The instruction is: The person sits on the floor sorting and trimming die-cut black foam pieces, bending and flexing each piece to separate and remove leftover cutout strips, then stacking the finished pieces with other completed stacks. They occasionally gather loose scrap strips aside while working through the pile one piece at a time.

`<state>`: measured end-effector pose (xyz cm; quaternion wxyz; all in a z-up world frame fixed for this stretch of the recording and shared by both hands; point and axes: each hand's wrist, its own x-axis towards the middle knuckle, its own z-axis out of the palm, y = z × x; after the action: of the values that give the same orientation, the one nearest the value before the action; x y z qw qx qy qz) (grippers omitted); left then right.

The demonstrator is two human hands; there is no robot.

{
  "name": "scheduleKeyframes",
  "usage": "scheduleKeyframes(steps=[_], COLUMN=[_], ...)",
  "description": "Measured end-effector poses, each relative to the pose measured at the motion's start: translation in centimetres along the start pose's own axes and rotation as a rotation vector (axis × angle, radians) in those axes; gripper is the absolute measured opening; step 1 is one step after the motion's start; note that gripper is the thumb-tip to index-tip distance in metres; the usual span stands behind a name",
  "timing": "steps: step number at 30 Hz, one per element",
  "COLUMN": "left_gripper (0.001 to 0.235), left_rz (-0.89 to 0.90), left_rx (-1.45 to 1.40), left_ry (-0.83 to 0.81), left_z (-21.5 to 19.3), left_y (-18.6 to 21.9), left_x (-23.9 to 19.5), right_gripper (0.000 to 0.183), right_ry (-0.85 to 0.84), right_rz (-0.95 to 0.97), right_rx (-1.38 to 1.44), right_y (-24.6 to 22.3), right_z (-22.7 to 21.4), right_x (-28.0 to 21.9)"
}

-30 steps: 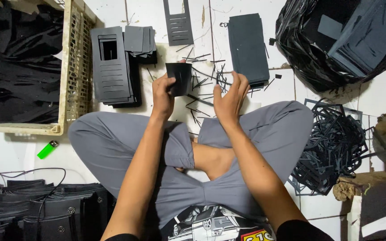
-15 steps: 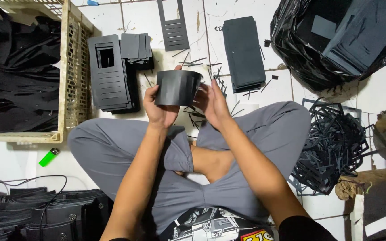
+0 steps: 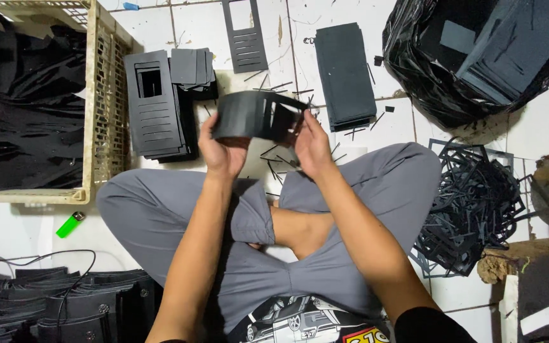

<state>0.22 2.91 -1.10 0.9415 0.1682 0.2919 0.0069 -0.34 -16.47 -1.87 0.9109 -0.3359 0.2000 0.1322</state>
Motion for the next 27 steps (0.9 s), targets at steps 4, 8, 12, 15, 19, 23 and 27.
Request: scheduleKeyframes(steps=[4, 8, 12, 15, 19, 23, 27], left_gripper=[0.028, 0.022, 0.051, 0.047, 0.051, 0.036, 0.016], left_rz=[0.126, 0.430, 1.122, 0.866, 0.661, 0.524, 0.579], left_rx=[0.201, 0.860, 1.592, 1.559, 1.664, 1.780, 1.712], left_ry=[0.037, 0.125, -0.134, -0.514, -0.628, -0.585, -0.564], left_z=[-0.6, -0.6, 1.0, 3.4, 2.1, 2.6, 2.5], left_y=[0.4, -0.4, -0.9, -1.2, -2.1, -1.8, -1.6], left_x=[0.9, 0.9, -1.2, -3.4, -2.4, -2.5, -2.6], right_gripper=[0.026, 0.014, 0.013, 0.018, 0.022, 0.018, 0.024], right_ry=[0.057, 0.153, 0.148, 0.092, 0.002, -0.003, -0.004], right_rz=[-0.193, -0.312, -0.278, -0.179, -0.128, -0.034, -0.103], right_rx=[-0.175, -0.333, -0.376, -0.401, -0.443, -0.508, -0.703], right_y=[-2.0, -2.5, -2.1, -1.7, -0.2, -0.3, -1.0], right_z=[1.6, 1.0, -0.7, 0.2, -1.5, -0.4, 0.4], right_x=[-1.6, -1.4, -0.5, -1.2, -0.8, -1.3, -1.8])
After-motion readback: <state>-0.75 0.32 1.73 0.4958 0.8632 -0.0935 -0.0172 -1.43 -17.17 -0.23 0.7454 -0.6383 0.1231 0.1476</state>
